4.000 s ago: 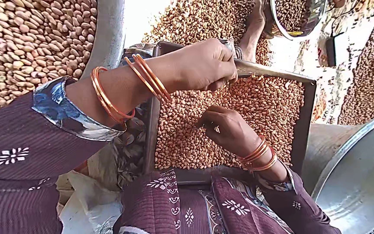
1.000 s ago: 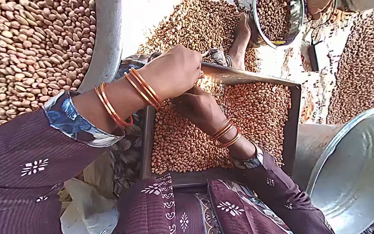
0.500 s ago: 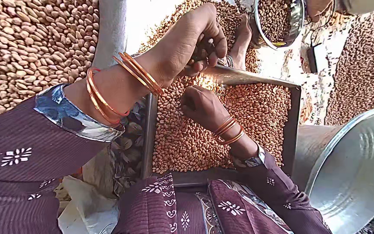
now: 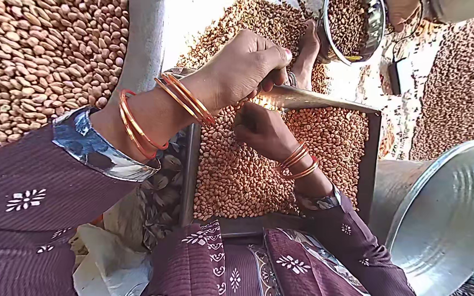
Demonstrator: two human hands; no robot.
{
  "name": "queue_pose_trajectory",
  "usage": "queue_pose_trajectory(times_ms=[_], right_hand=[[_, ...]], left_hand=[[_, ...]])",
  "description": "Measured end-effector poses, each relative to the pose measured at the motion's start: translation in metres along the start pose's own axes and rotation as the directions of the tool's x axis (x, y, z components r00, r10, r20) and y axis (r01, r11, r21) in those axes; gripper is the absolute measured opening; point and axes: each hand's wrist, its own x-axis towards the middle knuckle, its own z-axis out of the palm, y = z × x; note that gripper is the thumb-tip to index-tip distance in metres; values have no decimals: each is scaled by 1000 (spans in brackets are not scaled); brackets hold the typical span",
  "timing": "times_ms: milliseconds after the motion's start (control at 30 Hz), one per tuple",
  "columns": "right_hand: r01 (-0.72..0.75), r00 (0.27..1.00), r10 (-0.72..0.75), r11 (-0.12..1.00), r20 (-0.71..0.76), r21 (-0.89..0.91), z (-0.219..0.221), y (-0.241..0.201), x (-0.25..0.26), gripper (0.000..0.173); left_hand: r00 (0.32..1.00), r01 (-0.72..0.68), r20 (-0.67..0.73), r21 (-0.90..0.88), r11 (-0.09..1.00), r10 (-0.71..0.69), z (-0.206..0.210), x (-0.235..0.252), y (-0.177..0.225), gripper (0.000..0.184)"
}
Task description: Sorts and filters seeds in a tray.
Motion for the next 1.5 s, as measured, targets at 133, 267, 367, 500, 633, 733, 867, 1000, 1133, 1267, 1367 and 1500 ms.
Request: queue_pose_trajectory(times_ms=[133, 267, 367, 500, 633, 733, 867, 1000, 1133, 1267, 1367, 1500], right_hand=[[66, 998, -66, 998, 13, -16, 8, -7, 4, 15], [127, 988, -145, 956, -51, -264, 29, -9, 6, 11], [132, 985, -163, 932, -64, -337, 36, -12, 4, 8], [109, 989, -128, 968, -71, -225, 27, -11, 3, 6], [-35, 999, 34, 999, -28, -39, -15, -1, -6, 12], [26, 999, -23, 994, 32, -103, -27, 0, -34, 12], [135, 991, -132, 975, 33, -175, -8, 13, -53, 11], [142, 989, -147, 964, -8, -226, 7, 18, -57, 10], [145, 987, -156, 954, -22, -260, 12, 20, -58, 12], [55, 998, -55, 979, 7, -195, 5, 19, -58, 13], [19, 999, -19, 1000, 49, -6, -2, 16, -62, 7], [166, 984, -163, 986, 68, -35, 12, 8, -69, 14]], left_hand=[[1000, -6, 10, 21, 1000, 6, 1, 0, 0, 42], [1000, -20, 16, 39, 999, 19, 1, 0, -2, 40], [1000, -21, 14, 47, 999, 21, 1, 0, -1, 41], [1000, -19, 21, 50, 999, 18, 2, 0, -1, 41], [999, 21, 38, 83, 996, -25, 2, -1, -1, 41], [997, 42, 60, 145, 989, -51, 3, -2, 0, 42], [972, -41, 220, 514, 857, -85, 1, -3, -1, 41], [884, -287, 410, 855, 431, -224, 4, -10, -11, 30], [817, -411, 498, 857, 311, -292, 10, -20, -21, 19], [830, -372, 430, 901, 223, -356, 20, -30, -16, 12], [843, -363, 418, 907, 215, -339, 22, -31, -18, 13], [833, -365, 432, 898, 245, -345, 18, -24, -20, 22]])
